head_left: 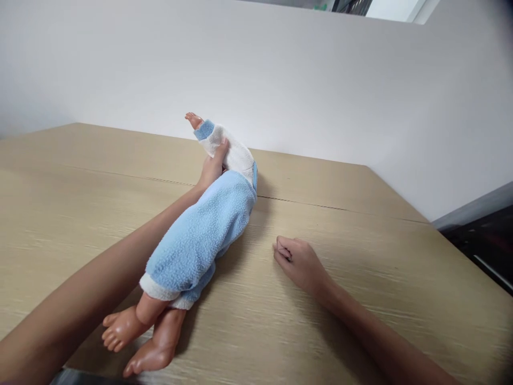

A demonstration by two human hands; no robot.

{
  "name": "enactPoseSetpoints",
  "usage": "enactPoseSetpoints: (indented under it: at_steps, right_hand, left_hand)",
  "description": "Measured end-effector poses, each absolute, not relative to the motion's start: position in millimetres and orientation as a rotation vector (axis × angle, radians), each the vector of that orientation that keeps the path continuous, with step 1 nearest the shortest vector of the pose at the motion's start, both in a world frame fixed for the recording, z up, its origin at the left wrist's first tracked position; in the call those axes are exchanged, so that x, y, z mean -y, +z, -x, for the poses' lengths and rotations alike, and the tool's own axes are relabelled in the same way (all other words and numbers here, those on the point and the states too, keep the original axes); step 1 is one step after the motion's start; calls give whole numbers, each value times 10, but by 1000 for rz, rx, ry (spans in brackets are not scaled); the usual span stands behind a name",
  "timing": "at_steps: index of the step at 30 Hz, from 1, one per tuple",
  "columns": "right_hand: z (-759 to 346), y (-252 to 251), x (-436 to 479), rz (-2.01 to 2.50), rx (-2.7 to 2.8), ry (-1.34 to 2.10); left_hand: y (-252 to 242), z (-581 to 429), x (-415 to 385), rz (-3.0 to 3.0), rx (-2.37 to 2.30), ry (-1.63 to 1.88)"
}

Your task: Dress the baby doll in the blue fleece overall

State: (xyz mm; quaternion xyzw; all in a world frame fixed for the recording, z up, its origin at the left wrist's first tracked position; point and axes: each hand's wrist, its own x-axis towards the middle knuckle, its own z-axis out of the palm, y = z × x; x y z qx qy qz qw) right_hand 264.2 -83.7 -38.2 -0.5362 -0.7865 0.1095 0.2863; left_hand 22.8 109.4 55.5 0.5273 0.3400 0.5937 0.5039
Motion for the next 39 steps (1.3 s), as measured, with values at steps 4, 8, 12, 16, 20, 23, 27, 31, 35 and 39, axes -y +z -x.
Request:
enactPoseSetpoints:
  at_steps: [4,8,12,16,20,23,27,31,35,39]
  right_hand:
    - [-2642,-377,850,1438,2098,318]
    - [-2640,-368,853,1448,2094,347]
    - [-2636,-361,850,1456,2084,374]
    - [-2635,-348,854,1452,2086,400]
    - [-2638,-345,852,1453,2085,423]
    - [-2636,-354,843,1462,2072,433]
    - [-2628,-338,842,1464,2037,485]
    - [-2645,-286,835,1445,1963,597]
    - [-2714,-257,753,1428,1737,753]
    - [-2866,-204,613,1383,1450,967]
  left_hand:
    - [513,-317,-1134,-1168,-688,1462]
    - [480,-402,-1120,-1241,-693,1442]
    - [505,-475,-1042,-1253,-746,1470]
    - [553,-525,-947,-1275,-753,1443]
    - [564,-596,-891,-1309,-733,1430]
    - [547,-673,-865,-1326,-702,1408]
    - [526,-769,-823,-1447,-719,1387]
    - [510,-846,-792,-1626,-828,1335]
    - [479,-954,-797,-1859,-788,1286]
    - [437,-1107,-769,-2226,-762,1084]
